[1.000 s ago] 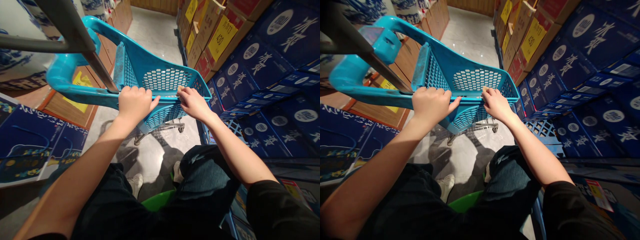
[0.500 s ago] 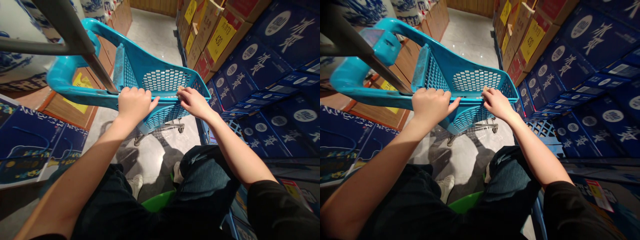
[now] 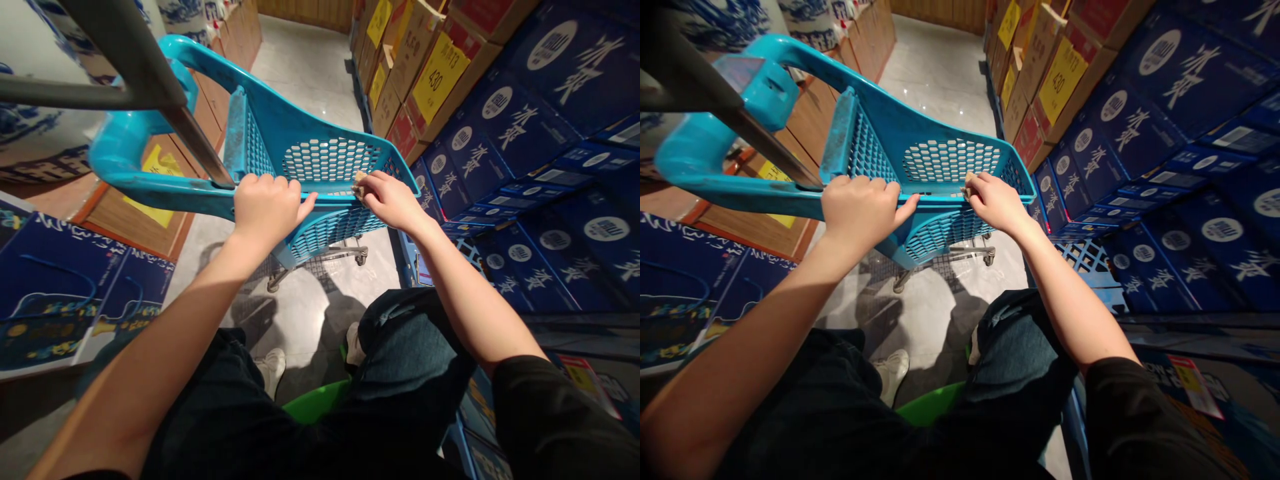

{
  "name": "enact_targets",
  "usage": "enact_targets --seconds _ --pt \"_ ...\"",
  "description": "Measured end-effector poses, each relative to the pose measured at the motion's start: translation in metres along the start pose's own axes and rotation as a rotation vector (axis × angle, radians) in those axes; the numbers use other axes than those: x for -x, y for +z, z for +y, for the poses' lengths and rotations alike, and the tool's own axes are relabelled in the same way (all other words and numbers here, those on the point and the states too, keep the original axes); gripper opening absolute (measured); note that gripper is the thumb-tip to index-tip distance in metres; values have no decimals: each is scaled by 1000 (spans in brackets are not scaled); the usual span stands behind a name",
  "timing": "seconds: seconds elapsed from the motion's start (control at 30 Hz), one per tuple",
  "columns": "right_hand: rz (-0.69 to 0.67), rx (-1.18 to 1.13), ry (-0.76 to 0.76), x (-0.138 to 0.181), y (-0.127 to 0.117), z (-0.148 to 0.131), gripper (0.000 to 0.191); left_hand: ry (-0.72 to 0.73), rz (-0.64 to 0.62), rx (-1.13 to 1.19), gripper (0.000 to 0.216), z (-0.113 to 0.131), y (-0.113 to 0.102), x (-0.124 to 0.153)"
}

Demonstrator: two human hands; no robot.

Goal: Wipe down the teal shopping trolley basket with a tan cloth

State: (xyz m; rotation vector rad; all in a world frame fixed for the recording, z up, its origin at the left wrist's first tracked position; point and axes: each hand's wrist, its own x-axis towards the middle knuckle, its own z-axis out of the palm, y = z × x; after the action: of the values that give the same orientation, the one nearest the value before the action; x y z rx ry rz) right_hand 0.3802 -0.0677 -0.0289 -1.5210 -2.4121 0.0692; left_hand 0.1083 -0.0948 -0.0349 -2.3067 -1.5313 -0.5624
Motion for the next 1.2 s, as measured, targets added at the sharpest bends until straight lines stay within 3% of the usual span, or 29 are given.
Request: enact_targets --seconds 0.2,0.27,0.53,0.67,0.8,0.93,1.2 --pt "59 -55 -276 5 17 -25 52 -4 23 48 55 -2 3 1" --pt "65 -100 -304 5 18 -25 53 -3 34 73 54 -2 4 1" --pt "39 23 53 2 1 1 33 -19 -1 45 54 -2 3 0" --pt "78 -33 -6 2 10 0 37 5 45 36 54 -2 6 1" --pt "111 -194 -176 3 21 -18 46 -12 40 68 55 -2 6 1" --pt "104 -207 -254 5 21 -32 49 -25 12 89 53 -2 3 1" --pt "120 -21 69 3 7 -1 26 0 9 23 56 -2 2 1"
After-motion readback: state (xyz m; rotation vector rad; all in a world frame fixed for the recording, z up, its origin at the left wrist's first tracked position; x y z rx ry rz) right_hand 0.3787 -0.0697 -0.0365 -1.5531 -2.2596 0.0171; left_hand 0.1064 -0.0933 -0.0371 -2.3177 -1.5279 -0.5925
